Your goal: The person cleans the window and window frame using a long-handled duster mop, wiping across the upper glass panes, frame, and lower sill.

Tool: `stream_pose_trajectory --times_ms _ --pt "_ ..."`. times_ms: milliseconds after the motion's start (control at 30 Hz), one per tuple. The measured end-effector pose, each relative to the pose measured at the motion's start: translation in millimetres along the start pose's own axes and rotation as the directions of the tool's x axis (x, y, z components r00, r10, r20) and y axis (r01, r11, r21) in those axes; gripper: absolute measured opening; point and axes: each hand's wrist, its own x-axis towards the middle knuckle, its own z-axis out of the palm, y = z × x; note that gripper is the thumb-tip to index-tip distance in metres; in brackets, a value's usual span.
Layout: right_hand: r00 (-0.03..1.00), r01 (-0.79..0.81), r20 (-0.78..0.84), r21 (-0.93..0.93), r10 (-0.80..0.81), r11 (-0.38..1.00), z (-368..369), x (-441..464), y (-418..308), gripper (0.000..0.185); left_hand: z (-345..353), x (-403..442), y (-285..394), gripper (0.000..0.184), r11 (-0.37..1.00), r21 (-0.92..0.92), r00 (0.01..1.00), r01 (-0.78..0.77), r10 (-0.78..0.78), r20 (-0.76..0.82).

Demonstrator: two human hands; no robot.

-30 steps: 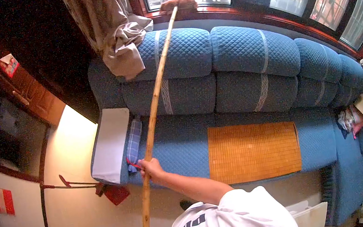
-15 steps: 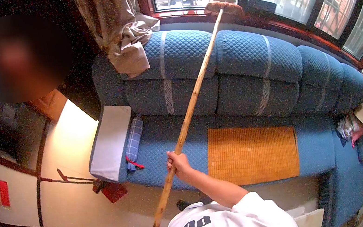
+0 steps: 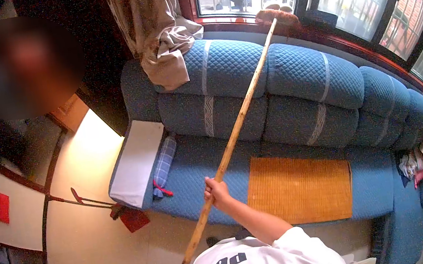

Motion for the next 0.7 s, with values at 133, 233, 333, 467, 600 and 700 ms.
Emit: stream_pose_trajectory --times_ms 133,233,333,467,600,700 --pt "1.0 0.002 -0.031 0.021 -0.002 1.0 -2 0 -1 0.022 -8 -5 23 0.02 0.999 -0.024 0.998 0.045 -0.044 0.051" --pt "0.999 -0.002 -0.033 0.004 0.002 1.0 -5 1 -2 0.022 -4 -3 21 0.024 0.994 0.039 0.992 0.105 -0.108 0.072" --pt "0.999 0.002 -0.038 -0.017 -0.002 1.0 2 -7 -6 0.022 2 -1 10 0.027 0.995 -0.006 0.992 0.102 -0.102 0.077" --pt "1.0 0.005 -0.028 -0.02 -0.006 1.0 1 -6 -6 0.022 -1 -4 18 0.026 0.992 -0.035 0.988 0.124 -0.12 0.093" --pt "1.0 -0.002 -0.028 -0.017 0.001 1.0 -3 -3 -7 0.022 3 -1 13 0.026 0.999 -0.005 0.997 0.05 -0.05 0.064" --pt "0.999 0.027 -0.03 -0.003 -0.027 1.0 -11 3 -5 0.022 1 -3 23 0.026 0.99 -0.016 0.984 0.141 -0.139 0.109"
